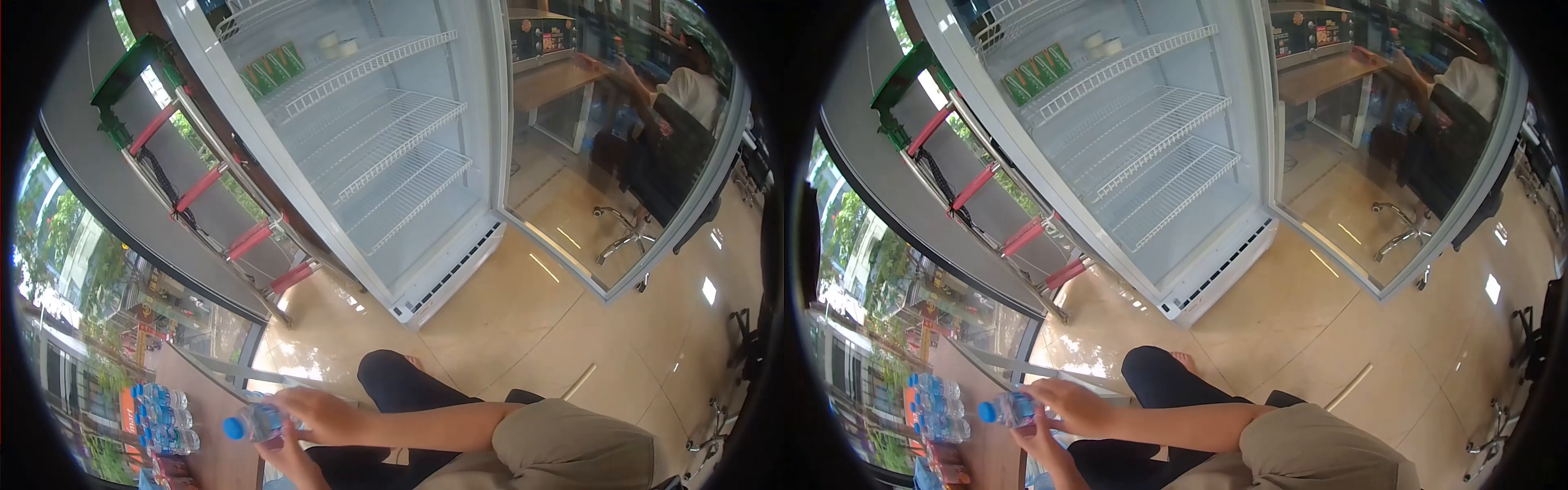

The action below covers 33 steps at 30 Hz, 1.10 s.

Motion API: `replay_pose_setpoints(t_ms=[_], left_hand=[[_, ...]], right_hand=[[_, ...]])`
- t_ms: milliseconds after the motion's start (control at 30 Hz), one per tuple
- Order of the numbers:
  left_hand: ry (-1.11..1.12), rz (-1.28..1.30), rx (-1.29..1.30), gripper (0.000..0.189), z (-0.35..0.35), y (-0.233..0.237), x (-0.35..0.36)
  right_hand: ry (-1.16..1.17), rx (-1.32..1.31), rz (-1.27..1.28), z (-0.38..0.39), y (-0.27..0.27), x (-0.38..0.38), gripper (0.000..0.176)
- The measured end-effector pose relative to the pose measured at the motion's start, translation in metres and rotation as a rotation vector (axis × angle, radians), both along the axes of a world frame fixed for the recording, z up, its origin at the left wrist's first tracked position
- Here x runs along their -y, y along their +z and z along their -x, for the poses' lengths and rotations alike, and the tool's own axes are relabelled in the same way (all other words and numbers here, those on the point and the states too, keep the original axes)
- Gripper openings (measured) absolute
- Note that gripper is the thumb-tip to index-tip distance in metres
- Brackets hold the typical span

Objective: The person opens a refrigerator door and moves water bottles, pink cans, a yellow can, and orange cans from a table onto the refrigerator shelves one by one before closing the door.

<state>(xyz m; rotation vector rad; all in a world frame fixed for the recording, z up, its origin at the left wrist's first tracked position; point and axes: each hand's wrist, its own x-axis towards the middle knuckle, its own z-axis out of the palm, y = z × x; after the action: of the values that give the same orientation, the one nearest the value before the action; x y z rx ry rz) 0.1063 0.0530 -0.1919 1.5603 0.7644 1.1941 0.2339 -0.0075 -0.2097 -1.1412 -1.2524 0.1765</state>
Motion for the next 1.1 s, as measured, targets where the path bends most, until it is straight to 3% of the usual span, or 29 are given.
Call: replay_pose_setpoints(t_ms=[33,100,233,300,467,533,633,700,767,800,967,1033,1100], left_hand=[[-0.058,0.002,-0.030,0.066,-0.010,0.002,0.003],[-0.152,-0.091,-0.146,0.075,-0.019,-0.009,-0.008],[-0.405,-0.217,-0.137,0.074,-0.044,0.001,-0.011],[-0.425,-0.202,-0.099,0.056,-0.050,0.020,-0.011],[-0.129,-0.139,-0.225,0.036,-0.014,0.024,-0.103],[-0.084,-0.290,-0.466,0.031,0.008,0.010,-0.145],[0.043,-0.250,-0.620,0.030,0.025,-0.009,-0.167],[0.058,-0.296,-0.683,0.029,0.035,-0.024,-0.181],[0.081,-0.587,-0.772,0.025,0.023,-0.015,-0.158],[0.091,-0.542,-0.785,0.024,0.018,-0.011,-0.151],[0.115,-0.512,-0.713,0.023,0.023,-0.027,-0.161],[0.086,-0.689,-0.862,0.033,0.014,-0.001,-0.155],[0.112,-0.635,-0.845,0.031,0.006,0.004,-0.150]], right_hand=[[-0.004,-0.001,-0.002,-0.013,0.002,0.009,0.070],[-0.069,-0.043,0.052,-0.032,0.002,0.022,0.069],[-0.156,-0.123,0.025,-0.073,0.000,0.041,0.064],[-0.173,-0.164,0.016,-0.099,-0.001,0.047,0.062],[-0.363,-0.230,-0.119,-0.197,0.016,0.048,0.065],[-0.433,-0.280,-0.233,-0.243,0.033,0.037,0.061],[-0.573,-0.274,-0.323,-0.315,0.069,0.024,0.057],[-0.720,-0.170,-0.079,-0.361,0.090,0.020,0.058],[-0.753,-0.130,0.043,-0.398,0.109,0.008,0.058],[-0.785,-0.095,0.173,-0.412,0.114,0.002,0.059],[-0.760,0.100,0.310,-0.467,0.095,-0.050,0.060],[-0.776,0.174,0.395,-0.478,0.100,-0.062,0.062],[-0.680,0.194,0.539,-0.482,0.100,-0.078,0.062]])
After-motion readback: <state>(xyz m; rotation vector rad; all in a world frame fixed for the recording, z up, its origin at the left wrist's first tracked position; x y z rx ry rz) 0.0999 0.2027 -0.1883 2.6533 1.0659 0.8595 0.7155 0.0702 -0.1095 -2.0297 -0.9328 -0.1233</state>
